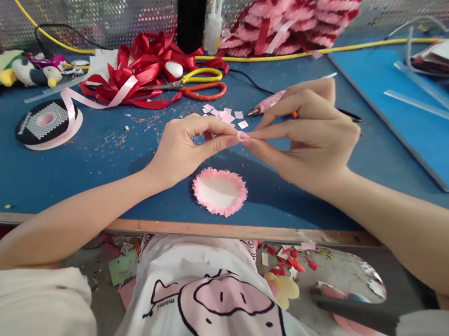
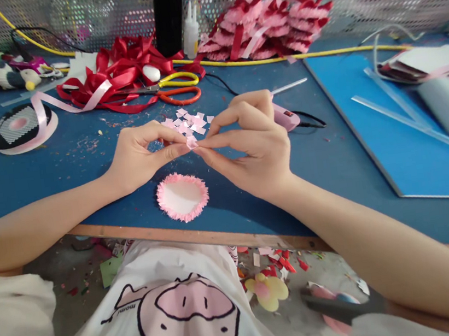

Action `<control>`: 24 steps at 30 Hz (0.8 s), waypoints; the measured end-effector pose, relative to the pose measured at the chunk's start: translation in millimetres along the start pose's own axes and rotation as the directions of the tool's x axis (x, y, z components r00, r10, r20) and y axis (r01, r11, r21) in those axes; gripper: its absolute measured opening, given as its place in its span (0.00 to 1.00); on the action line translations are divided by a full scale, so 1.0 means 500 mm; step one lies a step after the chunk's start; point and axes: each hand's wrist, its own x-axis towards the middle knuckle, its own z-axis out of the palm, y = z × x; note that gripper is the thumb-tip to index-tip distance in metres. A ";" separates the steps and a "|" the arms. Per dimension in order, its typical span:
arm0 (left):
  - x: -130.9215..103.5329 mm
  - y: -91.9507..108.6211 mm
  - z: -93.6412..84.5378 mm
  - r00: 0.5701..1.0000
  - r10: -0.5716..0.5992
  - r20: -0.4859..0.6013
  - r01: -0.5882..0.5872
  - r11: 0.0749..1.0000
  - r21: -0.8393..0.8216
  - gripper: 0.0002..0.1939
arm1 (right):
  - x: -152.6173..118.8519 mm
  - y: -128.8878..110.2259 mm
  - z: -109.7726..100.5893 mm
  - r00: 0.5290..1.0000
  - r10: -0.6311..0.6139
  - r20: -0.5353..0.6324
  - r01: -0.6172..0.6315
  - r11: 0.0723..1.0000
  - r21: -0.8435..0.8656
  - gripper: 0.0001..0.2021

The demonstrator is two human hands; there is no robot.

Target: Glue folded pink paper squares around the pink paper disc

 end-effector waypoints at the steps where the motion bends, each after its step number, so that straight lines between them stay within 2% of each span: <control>1: 0.000 0.001 0.000 1.000 -0.009 -0.004 0.009 1.000 0.024 0.18 | 0.000 0.000 0.000 1.000 0.001 0.003 -0.001 1.000 -0.019 0.01; 5: -0.002 -0.001 -0.002 1.000 0.023 -0.003 -0.022 0.996 0.090 0.13 | -0.002 -0.001 0.001 0.999 -0.030 -0.012 0.029 0.999 -0.027 0.04; 8: -0.003 -0.003 -0.004 0.999 0.046 0.007 -0.046 0.990 0.133 0.09 | -0.005 0.002 0.000 0.999 -0.023 0.022 0.025 0.997 -0.077 0.03; 12: -0.001 -0.006 -0.005 0.998 0.059 0.025 -0.063 0.977 0.202 0.09 | -0.011 0.007 0.000 0.998 -0.032 0.062 0.038 0.995 -0.096 0.03; 19: -0.001 -0.022 -0.009 0.975 0.204 0.092 -0.222 0.924 0.312 0.07 | -0.013 0.007 0.004 0.989 -0.047 0.140 0.064 0.991 -0.117 0.06; 24: -0.004 -0.032 -0.013 0.961 0.225 0.162 -0.273 0.870 0.411 0.08 | -0.011 -0.005 0.003 0.984 -0.055 0.170 0.087 0.980 -0.181 0.05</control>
